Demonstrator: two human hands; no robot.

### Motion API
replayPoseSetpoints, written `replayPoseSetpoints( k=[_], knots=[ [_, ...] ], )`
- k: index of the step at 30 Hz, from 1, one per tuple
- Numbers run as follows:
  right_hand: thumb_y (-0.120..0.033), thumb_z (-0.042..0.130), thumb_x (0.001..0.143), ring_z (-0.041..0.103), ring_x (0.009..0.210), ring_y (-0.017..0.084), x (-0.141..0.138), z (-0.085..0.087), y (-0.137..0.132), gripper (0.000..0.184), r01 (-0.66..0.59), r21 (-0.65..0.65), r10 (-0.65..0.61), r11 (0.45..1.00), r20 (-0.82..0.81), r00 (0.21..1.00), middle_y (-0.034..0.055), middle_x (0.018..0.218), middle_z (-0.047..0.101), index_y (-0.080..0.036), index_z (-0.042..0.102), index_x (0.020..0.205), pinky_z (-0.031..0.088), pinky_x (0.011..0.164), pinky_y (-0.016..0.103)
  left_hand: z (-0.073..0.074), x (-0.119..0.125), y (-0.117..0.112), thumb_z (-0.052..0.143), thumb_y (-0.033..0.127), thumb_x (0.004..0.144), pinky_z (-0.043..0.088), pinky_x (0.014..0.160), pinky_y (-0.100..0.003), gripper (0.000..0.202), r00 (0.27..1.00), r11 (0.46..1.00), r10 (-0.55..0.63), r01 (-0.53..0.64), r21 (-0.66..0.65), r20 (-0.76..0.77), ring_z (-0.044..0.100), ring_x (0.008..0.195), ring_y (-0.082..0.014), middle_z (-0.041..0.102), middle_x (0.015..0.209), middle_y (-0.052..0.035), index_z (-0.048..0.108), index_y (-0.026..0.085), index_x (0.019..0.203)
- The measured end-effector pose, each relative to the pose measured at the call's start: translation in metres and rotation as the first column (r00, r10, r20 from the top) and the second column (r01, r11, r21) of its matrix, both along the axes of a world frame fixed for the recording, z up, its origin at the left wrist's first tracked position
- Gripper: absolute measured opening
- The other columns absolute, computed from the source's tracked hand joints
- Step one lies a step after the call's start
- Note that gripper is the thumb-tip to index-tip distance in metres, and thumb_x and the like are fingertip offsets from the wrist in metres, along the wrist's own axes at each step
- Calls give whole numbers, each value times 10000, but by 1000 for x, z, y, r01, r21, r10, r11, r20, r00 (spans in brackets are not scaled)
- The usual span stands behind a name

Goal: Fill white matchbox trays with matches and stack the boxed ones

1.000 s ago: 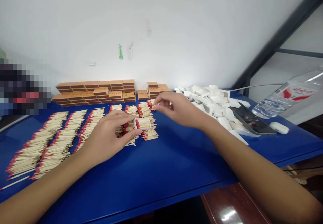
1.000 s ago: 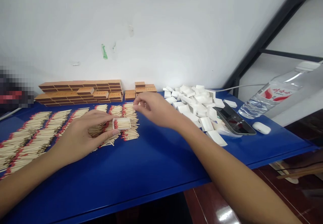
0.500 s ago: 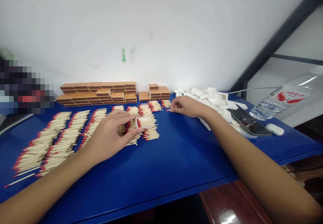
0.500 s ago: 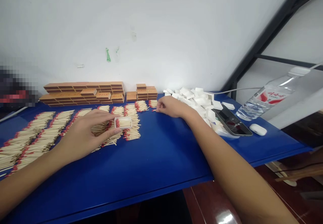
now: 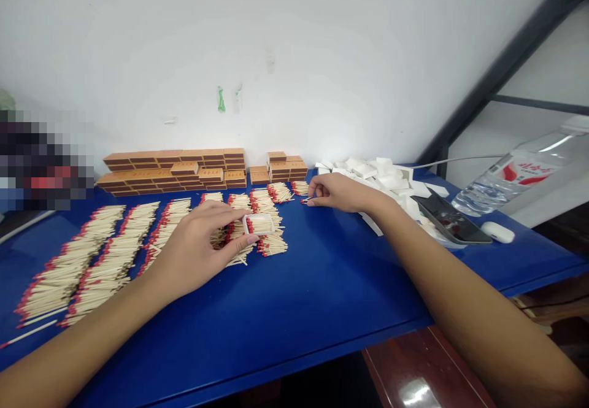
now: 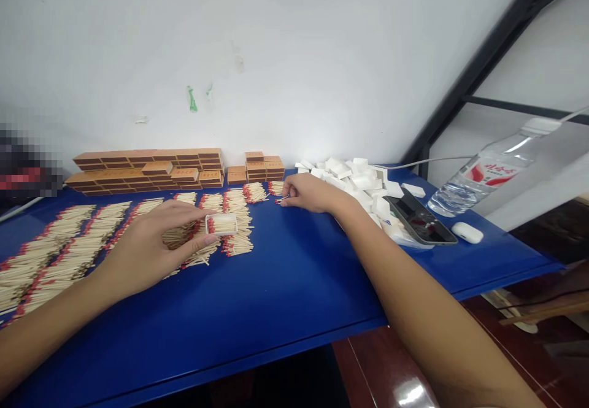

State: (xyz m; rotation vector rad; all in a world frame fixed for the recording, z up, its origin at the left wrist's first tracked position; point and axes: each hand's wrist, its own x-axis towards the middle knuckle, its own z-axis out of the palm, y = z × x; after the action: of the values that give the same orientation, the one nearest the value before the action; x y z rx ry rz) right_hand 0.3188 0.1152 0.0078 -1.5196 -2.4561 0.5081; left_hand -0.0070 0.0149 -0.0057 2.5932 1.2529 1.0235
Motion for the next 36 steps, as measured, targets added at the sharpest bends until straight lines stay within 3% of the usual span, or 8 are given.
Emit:
replayPoseSetpoints(
  k=[6, 14, 18, 23, 28, 36],
  knots=[
    [-324, 632, 893, 623, 766, 192, -2, 1, -1, 139, -14, -15, 15, 1000, 53, 999, 64, 901, 736, -193, 661, 861, 415, 667, 312, 2, 0, 0, 702, 484, 923, 504, 930, -398, 377, 1000, 1000, 0, 1, 6, -9, 647, 993, -235, 748, 1024, -53, 727, 202, 1173],
    [-398, 545, 972, 554, 687, 186, 0, -1, -1, 273, -43, -2, 43, 999, 131, 990, 63, 795, 671, -204, 589, 785, 373, 637, 323, 2, 0, 0, 685, 486, 930, 512, 915, -399, 355, 1000, 1000, -3, 3, -5, -4, 652, 1007, -249, 751, 1030, -56, 732, 219, 1158],
    [-418, 530, 992, 540, 698, 174, -16, 11, -17, 257, -116, 49, 118, 992, -39, 992, 42, 818, 649, -203, 583, 861, 390, 650, 315, 1, -1, -1, 691, 490, 925, 512, 917, -393, 368, 1000, 1000, 5, -5, 9, -5, 653, 1013, -247, 751, 1053, -58, 727, 220, 1173],
    [-393, 533, 1016, 533, 751, 160, -56, 20, -51, 221, -264, 179, 305, 948, -272, 913, 27, 871, 623, -213, 572, 893, 409, 680, 299, 2, 2, -2, 688, 461, 934, 513, 887, -379, 308, 999, 999, -33, 33, -22, 10, 649, 975, -233, 744, 994, -44, 734, 231, 1134],
    [-307, 533, 1025, 541, 821, 173, -81, 11, -68, 136, -313, 239, 377, 919, -305, 874, 36, 896, 605, -224, 575, 927, 429, 742, 306, 5, 6, -5, 699, 417, 932, 507, 925, -390, 262, 999, 997, -40, 41, -58, 16, 639, 1017, -240, 739, 1030, -49, 737, 242, 1123],
    [-258, 567, 998, 541, 819, 165, -82, 4, -68, 76, -297, 332, 389, 895, -257, 885, 39, 913, 603, -213, 600, 947, 420, 731, 297, 4, 5, -4, 700, 413, 930, 515, 922, -381, 297, 999, 997, -47, 48, -68, 19, 644, 1006, -236, 738, 998, -43, 731, 240, 1170]
  ],
)
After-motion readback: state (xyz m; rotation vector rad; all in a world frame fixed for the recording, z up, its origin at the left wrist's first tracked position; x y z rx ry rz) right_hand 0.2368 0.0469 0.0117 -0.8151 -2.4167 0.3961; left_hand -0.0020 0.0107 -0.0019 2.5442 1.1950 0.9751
